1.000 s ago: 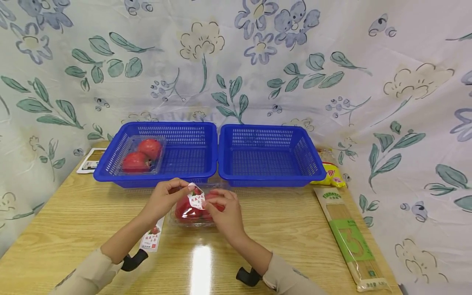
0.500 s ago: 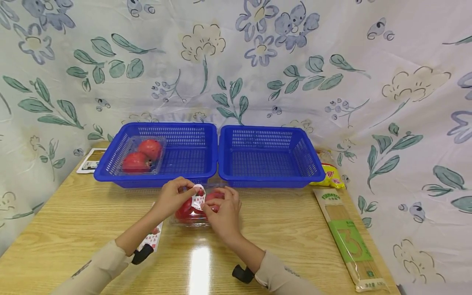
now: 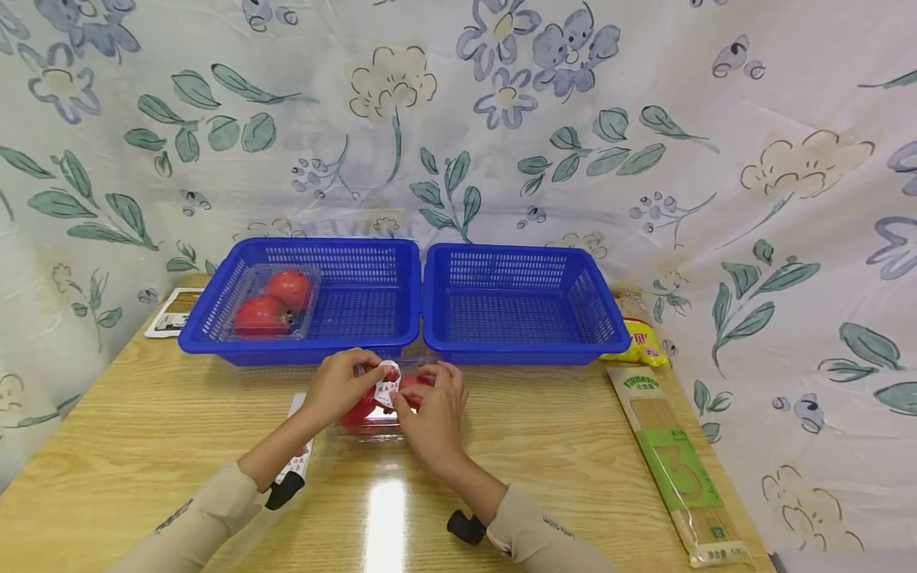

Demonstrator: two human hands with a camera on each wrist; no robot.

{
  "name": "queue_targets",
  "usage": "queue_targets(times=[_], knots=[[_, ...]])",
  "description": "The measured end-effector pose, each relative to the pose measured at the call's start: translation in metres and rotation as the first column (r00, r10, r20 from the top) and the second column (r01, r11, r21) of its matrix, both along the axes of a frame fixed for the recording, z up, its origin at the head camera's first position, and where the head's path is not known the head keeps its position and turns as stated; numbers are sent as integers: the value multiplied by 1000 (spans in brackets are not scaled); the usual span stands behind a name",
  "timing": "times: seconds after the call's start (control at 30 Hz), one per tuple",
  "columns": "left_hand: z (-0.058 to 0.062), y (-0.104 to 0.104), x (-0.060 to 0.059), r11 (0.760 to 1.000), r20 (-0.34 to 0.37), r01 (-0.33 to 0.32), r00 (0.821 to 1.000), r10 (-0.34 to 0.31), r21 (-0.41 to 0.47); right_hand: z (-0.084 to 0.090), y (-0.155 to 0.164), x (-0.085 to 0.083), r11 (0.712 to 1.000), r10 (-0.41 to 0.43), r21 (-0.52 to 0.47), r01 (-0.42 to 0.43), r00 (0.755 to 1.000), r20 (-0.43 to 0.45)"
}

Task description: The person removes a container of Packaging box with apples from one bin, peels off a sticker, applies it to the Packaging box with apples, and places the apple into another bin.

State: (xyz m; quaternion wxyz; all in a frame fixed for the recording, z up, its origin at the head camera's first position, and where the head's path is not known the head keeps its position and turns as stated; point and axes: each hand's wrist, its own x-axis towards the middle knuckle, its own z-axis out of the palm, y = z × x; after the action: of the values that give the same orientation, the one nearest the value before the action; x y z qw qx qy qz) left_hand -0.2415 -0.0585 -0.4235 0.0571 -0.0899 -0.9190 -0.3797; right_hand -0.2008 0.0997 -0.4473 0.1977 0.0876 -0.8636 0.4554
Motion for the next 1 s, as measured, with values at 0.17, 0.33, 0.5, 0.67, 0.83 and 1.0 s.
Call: queue_targets(times=[0.17,0.33,0.5,0.67,0.83,1.0], knots=[[-3,0,-2,999,13,-4,1000,5,-36,-1,0,-1,1000,-3,13,3,1000,8],[-8,1,-4,997,-19,-21,1000,20,-77,0,-1,-2,998,-20,63,19,1000,12],[-14,4,-3,993,-110,-35,994,22,-115,6,-1,-3,993,-36,114,34,999,17],[-18,5,0,989,-180,-38,984,12,-140,9,-2,-4,982,-53,182,45,998,38],[-22,6,-1,987,-234,-39,972,2,-154,14,-2,-4,971,-54,237,38,997,60],[-27,3,-2,987,-304,-27,952,-24,-160,15,-1,-4,952,-64,303,43,996,59]])
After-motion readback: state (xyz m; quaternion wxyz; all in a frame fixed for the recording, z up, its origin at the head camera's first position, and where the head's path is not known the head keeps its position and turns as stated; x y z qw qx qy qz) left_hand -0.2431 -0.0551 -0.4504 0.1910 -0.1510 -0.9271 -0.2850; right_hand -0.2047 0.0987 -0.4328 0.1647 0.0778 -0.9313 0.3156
